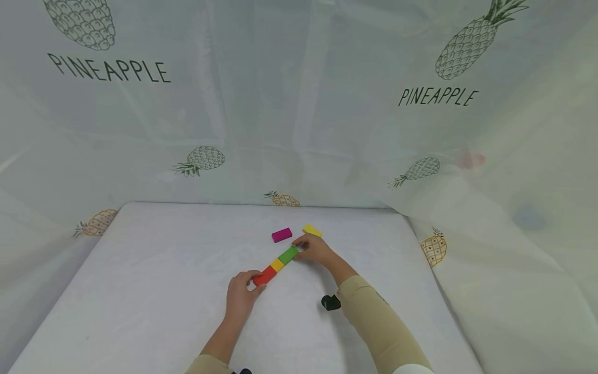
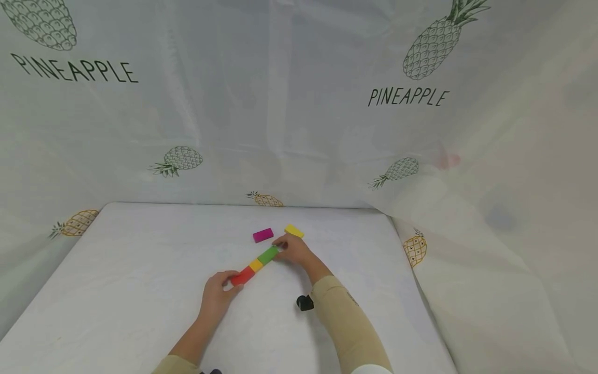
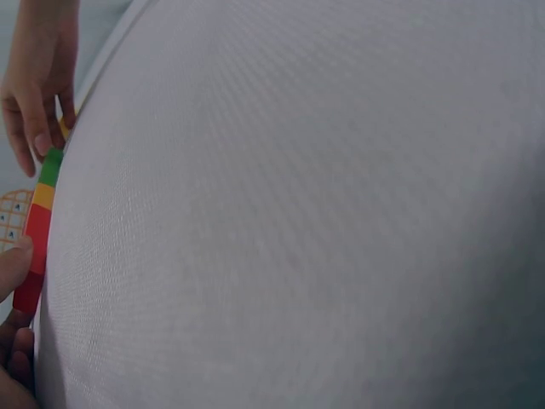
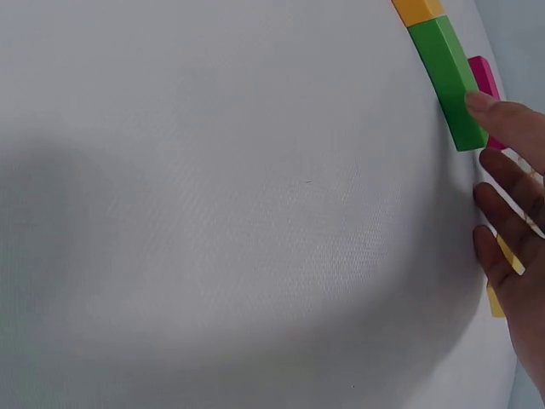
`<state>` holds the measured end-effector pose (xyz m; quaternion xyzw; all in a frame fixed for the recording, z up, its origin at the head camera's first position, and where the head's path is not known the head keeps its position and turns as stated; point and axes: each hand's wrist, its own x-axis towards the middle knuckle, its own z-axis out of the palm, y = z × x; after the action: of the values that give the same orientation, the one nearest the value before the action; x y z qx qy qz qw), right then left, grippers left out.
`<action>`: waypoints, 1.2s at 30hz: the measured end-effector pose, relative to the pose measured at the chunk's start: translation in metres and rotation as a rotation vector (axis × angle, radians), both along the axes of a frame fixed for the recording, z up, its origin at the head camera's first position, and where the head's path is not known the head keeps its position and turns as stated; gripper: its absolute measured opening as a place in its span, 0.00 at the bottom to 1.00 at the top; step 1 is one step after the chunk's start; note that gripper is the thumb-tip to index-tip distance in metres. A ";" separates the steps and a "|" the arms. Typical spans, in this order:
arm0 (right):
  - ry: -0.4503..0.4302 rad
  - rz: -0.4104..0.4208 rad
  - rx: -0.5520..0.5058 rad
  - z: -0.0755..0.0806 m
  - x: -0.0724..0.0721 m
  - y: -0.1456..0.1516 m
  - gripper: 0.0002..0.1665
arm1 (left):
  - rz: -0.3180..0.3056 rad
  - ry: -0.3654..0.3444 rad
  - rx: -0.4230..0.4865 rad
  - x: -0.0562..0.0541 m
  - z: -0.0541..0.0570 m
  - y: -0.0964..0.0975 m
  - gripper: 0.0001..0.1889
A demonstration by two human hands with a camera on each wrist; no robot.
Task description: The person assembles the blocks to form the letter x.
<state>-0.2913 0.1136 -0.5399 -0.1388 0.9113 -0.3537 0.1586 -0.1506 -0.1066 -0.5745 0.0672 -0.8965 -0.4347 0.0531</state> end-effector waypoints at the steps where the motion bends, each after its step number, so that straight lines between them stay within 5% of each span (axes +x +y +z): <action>1: -0.002 -0.005 -0.010 -0.001 0.000 0.000 0.21 | 0.000 0.001 -0.001 0.000 0.000 0.000 0.20; 36: -0.049 -0.056 -0.120 -0.007 0.003 0.001 0.19 | 0.005 0.004 -0.014 0.000 0.002 0.000 0.22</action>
<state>-0.2882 0.1144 -0.5472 -0.1136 0.8878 -0.4155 0.1623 -0.1502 -0.1061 -0.5726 0.0682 -0.8993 -0.4283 0.0563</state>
